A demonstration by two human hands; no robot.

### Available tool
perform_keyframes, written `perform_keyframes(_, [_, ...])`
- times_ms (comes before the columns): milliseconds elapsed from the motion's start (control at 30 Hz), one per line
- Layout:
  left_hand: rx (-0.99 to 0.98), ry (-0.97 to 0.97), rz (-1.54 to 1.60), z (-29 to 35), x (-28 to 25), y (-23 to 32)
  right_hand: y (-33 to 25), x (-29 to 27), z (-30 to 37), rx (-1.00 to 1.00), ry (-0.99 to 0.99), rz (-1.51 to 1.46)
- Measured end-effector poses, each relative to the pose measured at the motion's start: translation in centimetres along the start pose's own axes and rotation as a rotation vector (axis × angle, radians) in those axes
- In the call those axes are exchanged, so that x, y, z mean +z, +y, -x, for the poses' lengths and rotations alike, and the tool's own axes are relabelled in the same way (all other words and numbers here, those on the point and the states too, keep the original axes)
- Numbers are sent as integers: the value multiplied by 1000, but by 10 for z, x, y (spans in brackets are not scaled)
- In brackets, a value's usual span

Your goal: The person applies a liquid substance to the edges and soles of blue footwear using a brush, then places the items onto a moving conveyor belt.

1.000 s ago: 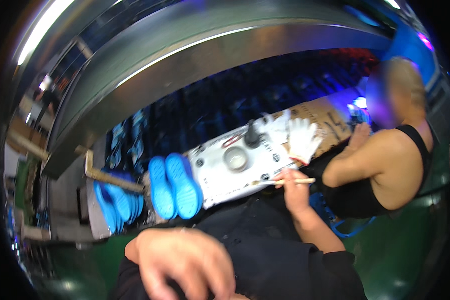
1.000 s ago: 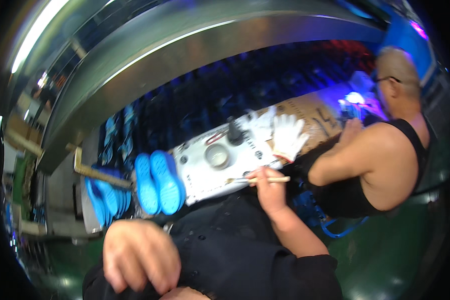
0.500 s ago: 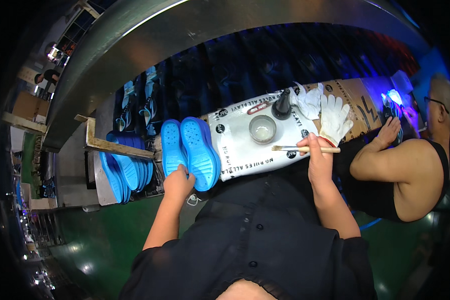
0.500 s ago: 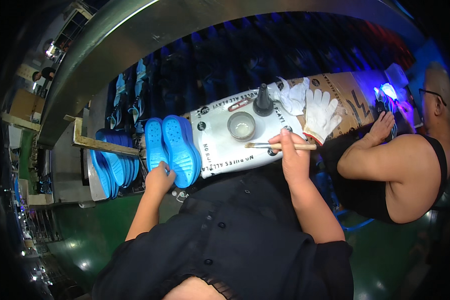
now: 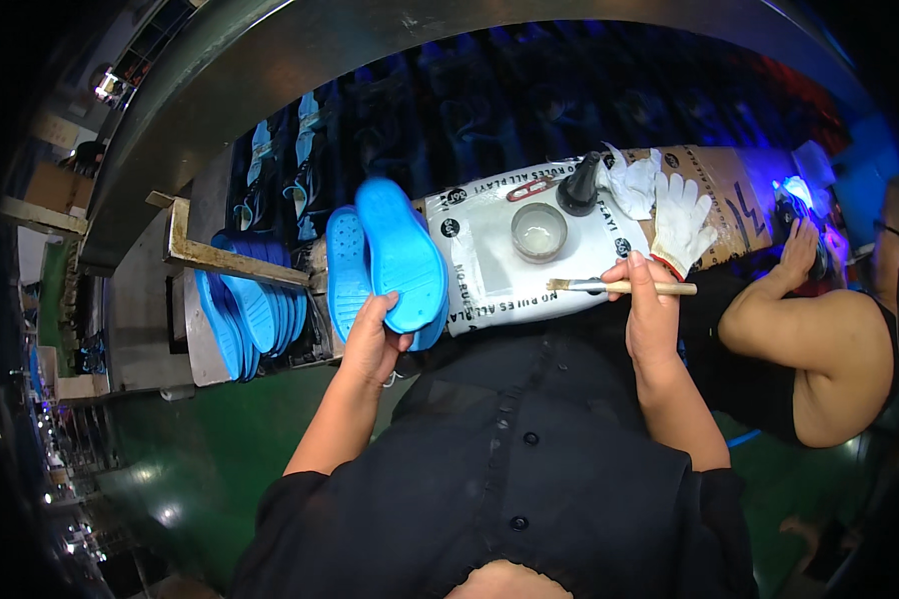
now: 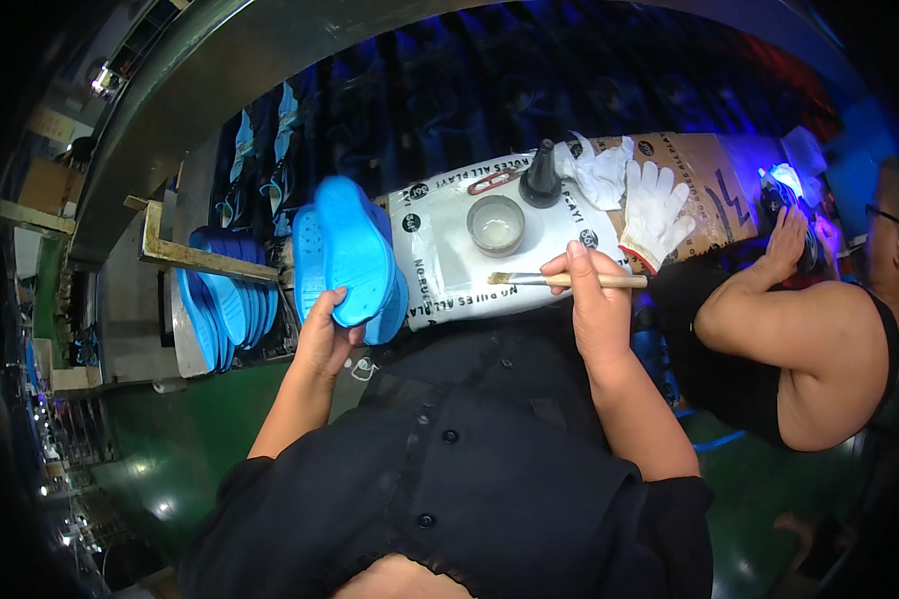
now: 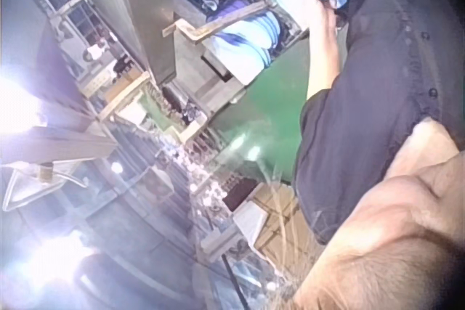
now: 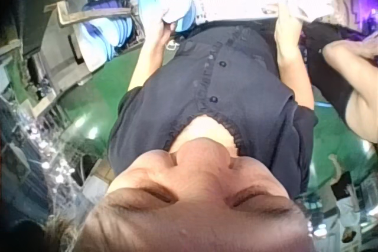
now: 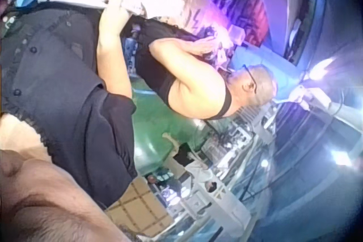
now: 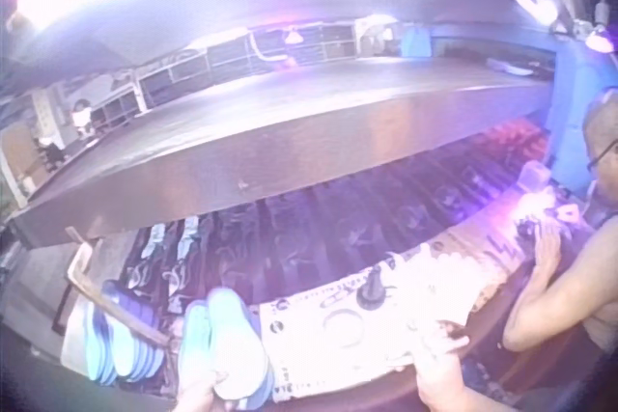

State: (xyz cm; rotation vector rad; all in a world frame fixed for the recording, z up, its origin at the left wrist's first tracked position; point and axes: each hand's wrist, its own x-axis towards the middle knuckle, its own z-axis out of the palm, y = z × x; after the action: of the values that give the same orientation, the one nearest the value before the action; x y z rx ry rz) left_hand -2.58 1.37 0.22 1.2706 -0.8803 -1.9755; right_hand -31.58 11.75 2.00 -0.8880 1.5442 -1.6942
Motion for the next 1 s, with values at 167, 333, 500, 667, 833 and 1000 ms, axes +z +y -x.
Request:
perform_keyframes(167, [425,0,-220,11,39,-1,-33,5,10,-166,-96,41])
perform_keyframes(333, [657,-55,-346,13,61,3,-52,26,14,-665,-308,310])
perform_keyframes(500, [699,-46,-387,22,70,2,-51,40,19,-793,-343,454])
perform_keyframes(667, [769,-40,-367,21,63,2,-48,34,19,-798,-325,482])
perform_keyframes(833, [781,-11,-402,20,59,-3,-52,38,19,-782,-310,466])
perform_keyframes(1000, [840,14,-382,16,58,-6,-50,44,20,-800,-384,508])
